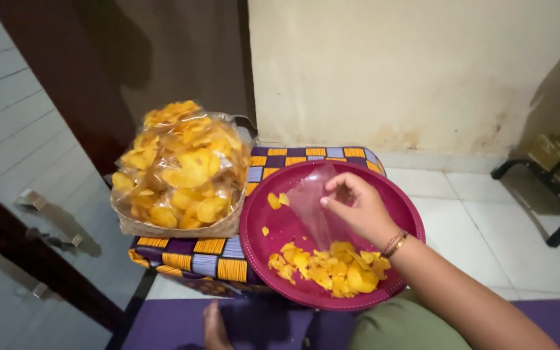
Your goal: The person sits on a mat and packs yellow chips from a pink tray into small clear plastic bags. They pick up chips with their right hand and place them into the bags held in their left hand, repeating this process for multiple bags.
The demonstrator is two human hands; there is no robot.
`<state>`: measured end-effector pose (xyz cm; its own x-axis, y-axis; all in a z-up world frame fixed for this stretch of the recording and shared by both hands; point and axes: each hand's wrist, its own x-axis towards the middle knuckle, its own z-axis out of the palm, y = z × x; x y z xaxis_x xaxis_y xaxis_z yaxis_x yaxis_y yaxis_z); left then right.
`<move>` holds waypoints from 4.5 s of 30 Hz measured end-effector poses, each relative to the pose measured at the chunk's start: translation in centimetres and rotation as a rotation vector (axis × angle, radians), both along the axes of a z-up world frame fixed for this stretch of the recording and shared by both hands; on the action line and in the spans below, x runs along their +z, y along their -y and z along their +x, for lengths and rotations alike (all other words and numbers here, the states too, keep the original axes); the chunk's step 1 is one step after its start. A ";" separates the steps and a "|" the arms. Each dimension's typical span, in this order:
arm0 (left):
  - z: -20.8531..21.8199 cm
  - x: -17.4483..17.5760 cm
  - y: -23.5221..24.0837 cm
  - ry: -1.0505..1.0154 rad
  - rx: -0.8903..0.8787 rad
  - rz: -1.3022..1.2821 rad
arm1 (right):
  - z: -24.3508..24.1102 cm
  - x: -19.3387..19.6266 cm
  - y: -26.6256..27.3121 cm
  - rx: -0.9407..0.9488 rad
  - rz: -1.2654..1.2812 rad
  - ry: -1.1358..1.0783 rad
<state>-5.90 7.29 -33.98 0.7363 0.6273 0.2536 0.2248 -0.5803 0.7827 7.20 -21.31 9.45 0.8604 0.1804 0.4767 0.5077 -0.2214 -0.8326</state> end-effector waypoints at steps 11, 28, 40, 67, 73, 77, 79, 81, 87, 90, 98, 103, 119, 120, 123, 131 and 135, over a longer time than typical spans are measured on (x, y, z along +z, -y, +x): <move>11.1 -6.9 -9.4 -0.538 0.275 0.127 | -1.0 0.8 -0.9 -0.157 -0.358 -0.198; 2.6 47.0 2.4 -0.850 -1.350 0.591 | -1.3 1.4 -0.3 -0.210 -0.209 -0.132; 8.3 50.1 9.2 -0.169 -0.969 -1.089 | -1.5 4.6 -4.8 -0.179 0.194 -0.348; 14.6 42.9 10.6 -0.199 -0.981 -0.886 | 0.8 -0.1 -0.3 -0.222 -0.294 -0.104; 14.1 42.3 9.9 -0.265 -1.062 -0.977 | 1.0 0.3 -0.1 -0.196 -0.306 -0.138; 11.5 44.7 9.4 -0.201 -1.066 -1.008 | 0.1 0.8 -0.6 -0.107 -0.279 -0.138; 10.9 44.9 9.2 -0.188 -1.049 -1.028 | -0.3 0.4 -0.6 -0.110 -0.297 -0.093; 11.5 45.1 8.6 -0.200 -1.077 -1.001 | 0.0 0.3 -0.7 -0.113 -0.270 -0.048; 12.0 43.9 8.7 -0.144 -1.101 -0.996 | 1.1 -0.4 0.7 -0.121 -0.277 -0.014; 12.9 43.7 8.3 -0.094 -1.026 -1.076 | 2.3 -0.1 2.3 -0.173 -0.339 -0.032; 13.1 43.0 8.5 -0.099 -0.994 -1.000 | 0.0 1.4 0.0 -0.128 -0.324 -0.042; 13.0 42.4 8.9 -0.128 -1.044 -0.982 | 1.0 -0.5 -0.6 -0.199 -0.379 0.073; 13.1 43.2 7.1 -0.084 -0.989 -1.024 | 3.0 -0.8 1.2 -0.292 -0.200 -0.207; 13.0 43.4 7.0 -0.079 -0.954 -1.039 | 3.1 -1.0 1.5 -0.311 -0.158 -0.249; 12.7 43.3 7.0 -0.045 -1.005 -1.021 | 1.8 0.7 0.3 -0.242 -0.003 -0.314; 12.9 42.3 6.6 -0.068 -1.041 -0.815 | 2.5 0.4 0.2 -0.182 -0.128 -0.251; 13.1 42.2 5.6 -0.057 -0.996 -0.670 | 2.9 0.9 1.9 -0.301 -0.243 -0.200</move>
